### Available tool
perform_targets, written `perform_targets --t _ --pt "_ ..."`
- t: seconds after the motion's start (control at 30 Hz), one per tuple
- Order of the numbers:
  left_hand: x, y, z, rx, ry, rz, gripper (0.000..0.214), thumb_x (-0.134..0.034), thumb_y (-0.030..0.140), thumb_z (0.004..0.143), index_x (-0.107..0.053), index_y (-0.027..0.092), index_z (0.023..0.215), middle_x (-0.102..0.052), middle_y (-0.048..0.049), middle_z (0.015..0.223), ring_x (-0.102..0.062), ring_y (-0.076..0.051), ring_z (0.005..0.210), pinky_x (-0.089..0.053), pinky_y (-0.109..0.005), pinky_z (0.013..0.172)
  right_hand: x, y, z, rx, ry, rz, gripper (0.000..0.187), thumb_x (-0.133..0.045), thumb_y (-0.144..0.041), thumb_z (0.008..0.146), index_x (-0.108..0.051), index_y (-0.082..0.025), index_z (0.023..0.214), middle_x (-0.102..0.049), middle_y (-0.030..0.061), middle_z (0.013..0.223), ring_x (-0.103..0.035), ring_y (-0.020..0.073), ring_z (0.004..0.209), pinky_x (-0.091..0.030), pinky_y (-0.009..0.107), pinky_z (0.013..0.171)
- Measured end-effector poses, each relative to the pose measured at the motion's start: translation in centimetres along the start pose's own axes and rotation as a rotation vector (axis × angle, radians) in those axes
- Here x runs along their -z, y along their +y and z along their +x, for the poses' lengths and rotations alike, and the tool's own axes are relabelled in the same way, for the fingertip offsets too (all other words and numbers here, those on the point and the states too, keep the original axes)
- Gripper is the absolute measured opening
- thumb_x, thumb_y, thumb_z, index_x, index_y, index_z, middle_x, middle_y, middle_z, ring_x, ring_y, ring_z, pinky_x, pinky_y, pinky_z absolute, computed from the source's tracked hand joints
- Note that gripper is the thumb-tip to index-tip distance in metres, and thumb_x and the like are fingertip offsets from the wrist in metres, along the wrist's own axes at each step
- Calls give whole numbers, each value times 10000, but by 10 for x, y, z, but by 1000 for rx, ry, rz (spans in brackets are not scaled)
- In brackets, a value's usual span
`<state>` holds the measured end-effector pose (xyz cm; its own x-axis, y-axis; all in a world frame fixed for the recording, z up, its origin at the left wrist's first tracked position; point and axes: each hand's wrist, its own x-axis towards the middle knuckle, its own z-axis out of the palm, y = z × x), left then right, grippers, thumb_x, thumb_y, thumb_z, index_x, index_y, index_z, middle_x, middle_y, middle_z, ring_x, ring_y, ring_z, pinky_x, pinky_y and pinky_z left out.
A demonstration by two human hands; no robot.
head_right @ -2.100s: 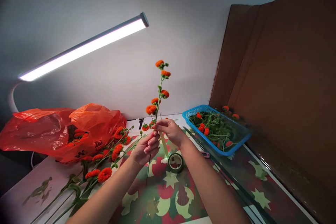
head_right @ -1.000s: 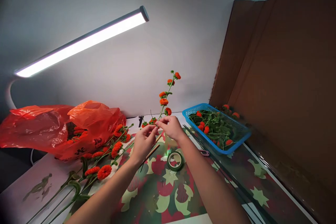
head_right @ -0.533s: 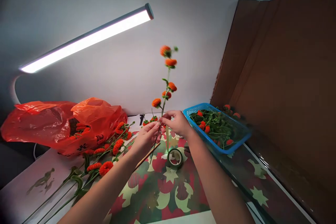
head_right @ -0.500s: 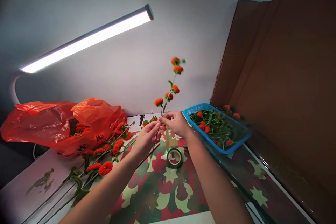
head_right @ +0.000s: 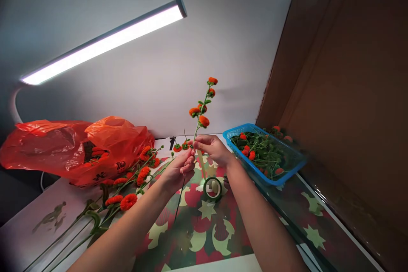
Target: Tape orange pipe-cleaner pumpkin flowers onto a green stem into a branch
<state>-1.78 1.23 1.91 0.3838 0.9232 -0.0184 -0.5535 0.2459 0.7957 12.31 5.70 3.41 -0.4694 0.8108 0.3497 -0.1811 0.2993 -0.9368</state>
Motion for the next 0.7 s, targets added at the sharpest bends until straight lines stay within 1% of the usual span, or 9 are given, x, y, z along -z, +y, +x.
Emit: perform_targets --t 0.1,0.17,0.23,0.33,0.37,0.43,0.5,0.63,0.7 --pt "6 -3 2 64 -58 -20 300 -707 392 673 -546 150 748 -486 76 518 -297 7 308 -240 -120 316 2 2 -1 -54 -49 13 306 -660 -444 723 -633 -152 636 -586 -3 639 -552 120 697 -426 259 726" --pt "10 -6 5 11 -46 108 320 -685 429 688 -561 143 758 -539 46 553 -374 -11 331 -284 -135 334 4 4 0 -89 -22 -39 310 -679 -445 696 -628 -149 620 -582 -6 611 -544 119 662 -423 251 677" --pt "13 -10 8 -106 57 301 334 -660 452 705 -579 133 767 -594 7 625 -453 -36 380 -340 -154 365 4 8 2 -105 68 -148 312 -700 -440 659 -626 -144 598 -571 -5 586 -514 113 606 -403 239 598" --pt "15 -16 9 -295 284 565 314 -647 436 718 -595 129 757 -602 -8 650 -504 -68 437 -391 -179 398 1 14 5 -118 208 -302 305 -690 -439 648 -649 -138 613 -551 -6 552 -447 97 505 -341 229 480" --pt "14 -18 9 -339 338 609 303 -645 428 722 -599 130 750 -593 -3 629 -508 -74 446 -400 -184 406 -1 16 6 -126 234 -332 306 -681 -440 652 -656 -136 622 -543 -8 540 -430 94 481 -323 229 455" --pt "13 -19 8 -374 381 604 288 -645 413 726 -610 128 747 -582 3 592 -513 -79 456 -401 -183 418 -4 17 6 -147 258 -343 316 -667 -451 662 -665 -135 648 -535 -10 523 -415 94 454 -307 232 428" --pt "12 -17 7 -318 335 482 285 -666 404 710 -616 129 761 -585 6 588 -517 -75 461 -396 -177 423 -5 15 5 -143 238 -283 321 -672 -459 662 -665 -138 661 -552 -4 546 -453 105 489 -343 234 453" --pt "13 -10 6 -53 62 143 333 -736 413 639 -603 143 779 -576 22 601 -519 -63 466 -404 -170 426 -1 10 1 -107 72 -50 315 -681 -461 679 -639 -151 643 -592 8 654 -547 126 666 -430 244 632" --pt "15 -10 7 18 -25 65 352 -744 428 630 -595 147 781 -569 26 604 -506 -56 455 -402 -168 417 2 8 0 -117 10 5 310 -681 -459 688 -638 -153 662 -592 4 673 -551 119 674 -432 246 660"
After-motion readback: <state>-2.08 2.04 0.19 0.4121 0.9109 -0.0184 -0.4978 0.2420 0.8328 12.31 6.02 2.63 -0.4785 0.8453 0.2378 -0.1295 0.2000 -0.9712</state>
